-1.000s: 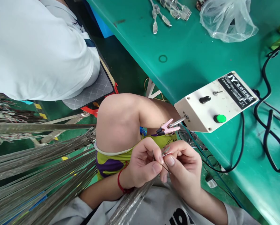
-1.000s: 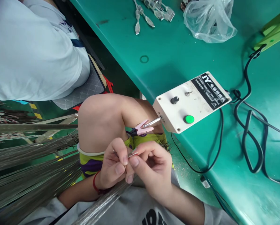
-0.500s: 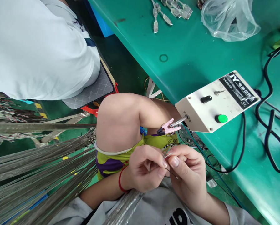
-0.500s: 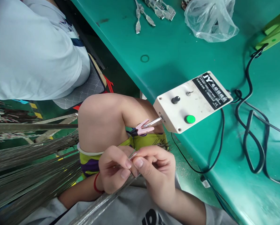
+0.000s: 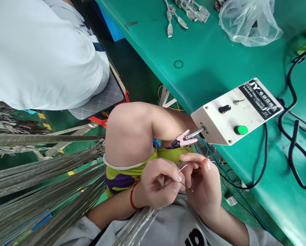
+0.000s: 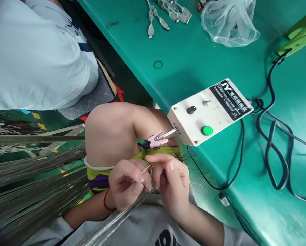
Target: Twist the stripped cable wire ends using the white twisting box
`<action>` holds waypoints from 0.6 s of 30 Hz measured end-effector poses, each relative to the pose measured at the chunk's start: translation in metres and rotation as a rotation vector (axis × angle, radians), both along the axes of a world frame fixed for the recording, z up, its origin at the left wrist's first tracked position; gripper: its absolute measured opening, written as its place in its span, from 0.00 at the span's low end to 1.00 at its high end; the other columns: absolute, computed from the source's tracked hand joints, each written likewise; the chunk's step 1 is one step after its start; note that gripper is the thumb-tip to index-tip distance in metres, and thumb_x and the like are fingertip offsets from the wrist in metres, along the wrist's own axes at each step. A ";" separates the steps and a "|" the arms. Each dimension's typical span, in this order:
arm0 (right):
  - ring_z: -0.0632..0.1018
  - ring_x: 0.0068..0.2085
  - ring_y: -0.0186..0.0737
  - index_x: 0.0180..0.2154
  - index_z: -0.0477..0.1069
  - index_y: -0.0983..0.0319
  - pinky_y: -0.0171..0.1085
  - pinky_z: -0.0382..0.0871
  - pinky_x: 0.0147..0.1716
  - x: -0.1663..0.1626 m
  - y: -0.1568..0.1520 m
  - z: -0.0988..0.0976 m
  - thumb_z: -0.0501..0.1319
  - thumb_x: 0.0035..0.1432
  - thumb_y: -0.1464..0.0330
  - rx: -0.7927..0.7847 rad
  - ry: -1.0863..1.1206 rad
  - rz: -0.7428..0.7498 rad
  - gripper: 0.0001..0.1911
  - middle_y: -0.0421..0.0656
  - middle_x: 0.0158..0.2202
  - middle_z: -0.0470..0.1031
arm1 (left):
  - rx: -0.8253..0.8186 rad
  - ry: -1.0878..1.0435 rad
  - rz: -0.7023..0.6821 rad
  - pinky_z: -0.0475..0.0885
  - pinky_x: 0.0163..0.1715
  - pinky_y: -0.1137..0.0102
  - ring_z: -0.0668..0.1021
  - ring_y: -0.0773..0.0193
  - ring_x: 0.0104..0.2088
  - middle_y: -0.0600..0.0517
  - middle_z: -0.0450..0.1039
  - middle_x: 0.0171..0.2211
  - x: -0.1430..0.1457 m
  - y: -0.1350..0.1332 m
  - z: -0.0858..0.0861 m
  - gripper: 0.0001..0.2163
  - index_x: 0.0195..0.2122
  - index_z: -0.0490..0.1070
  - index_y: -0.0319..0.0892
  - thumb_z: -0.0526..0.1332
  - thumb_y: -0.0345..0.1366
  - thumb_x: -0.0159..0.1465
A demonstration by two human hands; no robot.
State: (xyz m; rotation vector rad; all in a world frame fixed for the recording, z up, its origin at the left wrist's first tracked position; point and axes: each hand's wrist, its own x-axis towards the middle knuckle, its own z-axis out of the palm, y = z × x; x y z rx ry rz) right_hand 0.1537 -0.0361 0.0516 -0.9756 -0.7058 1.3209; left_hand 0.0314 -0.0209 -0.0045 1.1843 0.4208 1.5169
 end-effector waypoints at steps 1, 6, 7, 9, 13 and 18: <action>0.64 0.18 0.33 0.53 0.96 0.52 0.34 0.58 0.20 0.002 -0.002 -0.002 0.67 0.85 0.49 0.000 -0.010 0.030 0.21 0.33 0.17 0.67 | -0.017 -0.006 -0.006 0.78 0.29 0.76 0.82 0.69 0.25 0.56 0.79 0.32 0.000 -0.002 -0.001 0.03 0.54 0.77 0.47 0.69 0.37 0.83; 0.69 0.20 0.37 0.57 0.96 0.50 0.39 0.69 0.23 0.009 -0.008 -0.005 0.72 0.79 0.42 -0.024 -0.049 0.161 0.24 0.36 0.21 0.73 | -0.052 -0.031 -0.036 0.79 0.30 0.76 0.78 0.70 0.24 0.57 0.80 0.33 -0.002 -0.007 -0.005 0.05 0.57 0.78 0.48 0.69 0.38 0.84; 0.70 0.21 0.38 0.57 0.96 0.49 0.40 0.70 0.24 0.009 -0.008 -0.004 0.72 0.79 0.42 -0.015 -0.055 0.163 0.24 0.37 0.21 0.74 | -0.052 -0.036 -0.038 0.79 0.30 0.75 0.79 0.70 0.24 0.57 0.80 0.33 -0.002 -0.007 -0.006 0.05 0.58 0.78 0.48 0.69 0.38 0.84; 0.72 0.21 0.39 0.55 0.97 0.48 0.40 0.72 0.24 0.008 -0.007 -0.005 0.72 0.79 0.44 0.002 -0.057 0.156 0.21 0.38 0.22 0.77 | -0.039 -0.034 -0.040 0.79 0.31 0.74 0.80 0.69 0.25 0.57 0.80 0.33 -0.002 -0.005 -0.005 0.06 0.59 0.78 0.48 0.67 0.36 0.84; 0.67 0.19 0.34 0.57 0.96 0.47 0.36 0.67 0.22 0.005 -0.004 -0.009 0.76 0.79 0.55 0.046 -0.063 0.142 0.12 0.36 0.22 0.78 | -0.034 -0.015 -0.036 0.78 0.32 0.76 0.79 0.69 0.25 0.57 0.79 0.33 -0.002 0.000 0.007 0.06 0.61 0.73 0.48 0.64 0.34 0.86; 0.65 0.19 0.32 0.55 0.97 0.46 0.34 0.65 0.21 0.006 -0.003 -0.011 0.80 0.76 0.57 0.062 -0.115 0.116 0.10 0.36 0.22 0.79 | -0.075 0.067 -0.028 0.77 0.31 0.78 0.77 0.72 0.25 0.59 0.74 0.34 -0.006 0.003 0.019 0.03 0.56 0.68 0.50 0.63 0.36 0.88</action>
